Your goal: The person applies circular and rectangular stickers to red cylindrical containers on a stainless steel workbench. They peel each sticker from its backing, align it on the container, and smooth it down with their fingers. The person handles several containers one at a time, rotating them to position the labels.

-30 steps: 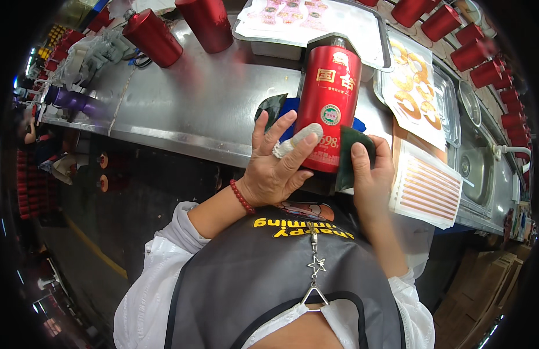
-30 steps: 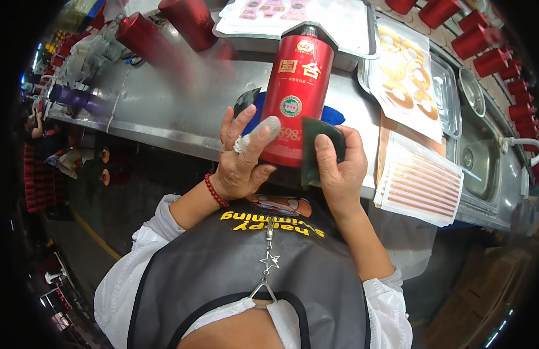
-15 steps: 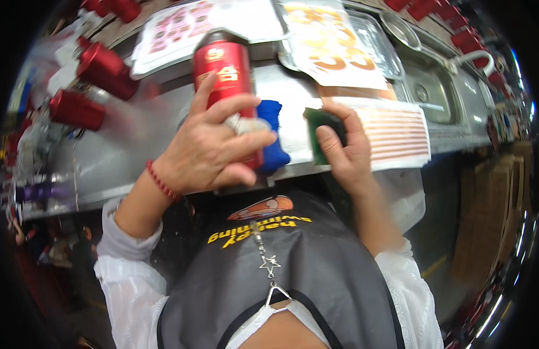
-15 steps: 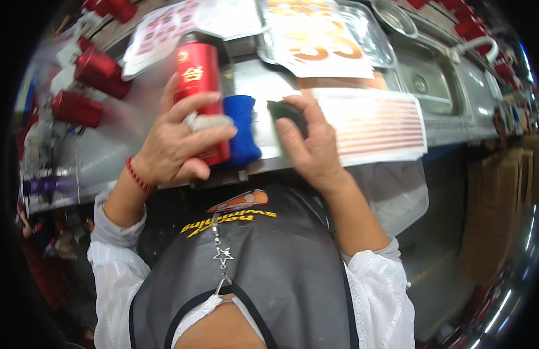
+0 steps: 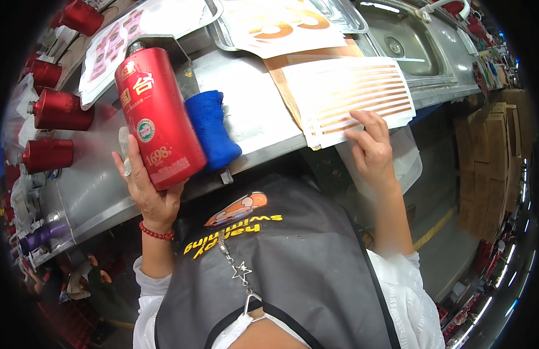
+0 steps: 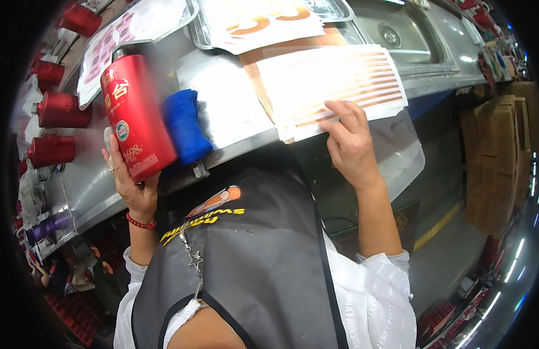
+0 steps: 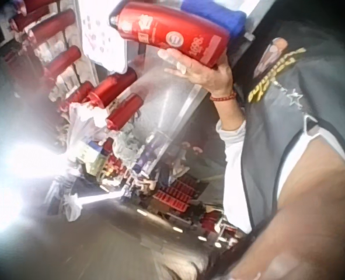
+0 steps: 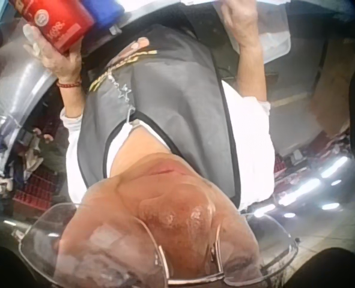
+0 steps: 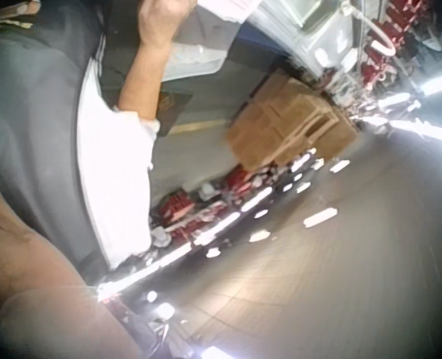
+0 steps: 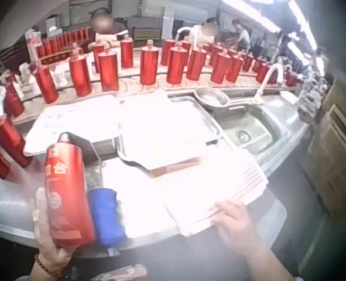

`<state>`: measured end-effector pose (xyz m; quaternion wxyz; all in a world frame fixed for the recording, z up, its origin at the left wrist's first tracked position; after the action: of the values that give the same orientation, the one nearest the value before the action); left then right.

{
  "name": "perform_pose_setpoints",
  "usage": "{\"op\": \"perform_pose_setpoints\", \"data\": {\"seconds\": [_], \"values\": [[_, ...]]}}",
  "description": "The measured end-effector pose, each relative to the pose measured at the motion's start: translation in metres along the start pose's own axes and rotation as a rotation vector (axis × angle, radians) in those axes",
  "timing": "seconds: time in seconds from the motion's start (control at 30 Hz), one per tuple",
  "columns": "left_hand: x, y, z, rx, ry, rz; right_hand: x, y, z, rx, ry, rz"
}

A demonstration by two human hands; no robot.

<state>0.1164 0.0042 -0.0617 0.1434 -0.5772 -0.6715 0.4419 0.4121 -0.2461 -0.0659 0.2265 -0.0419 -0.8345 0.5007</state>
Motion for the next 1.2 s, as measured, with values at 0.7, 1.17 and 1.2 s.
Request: {"op": "perform_pose_setpoints", "data": {"seconds": [0.7, 1.17, 1.2], "values": [[0.018, 0.014, 0.012, 0.05, -0.126, 0.119, -0.011, 0.008, -0.011, 0.088, 0.022, -0.072], [-0.02, -0.033, -0.018, 0.004, 0.007, 0.263, 0.158, 0.006, -0.096, 0.198, -0.3, -0.355], [-0.03, -0.037, -0.025, 0.054, 0.017, 0.287, 0.177, 0.007, -0.099, 0.215, -0.326, -0.397]]}}
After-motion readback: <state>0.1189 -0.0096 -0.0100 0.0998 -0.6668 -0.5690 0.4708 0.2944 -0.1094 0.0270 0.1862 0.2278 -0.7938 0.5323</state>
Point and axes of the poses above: each hand's wrist, its own z-axis away from the middle knuckle, its own y-axis out of the palm, x = y × z, the point moved 5 cm from there along -z, towards the middle knuckle, and after that the axes turned 4 degrees about y, right-handed, at the moved point
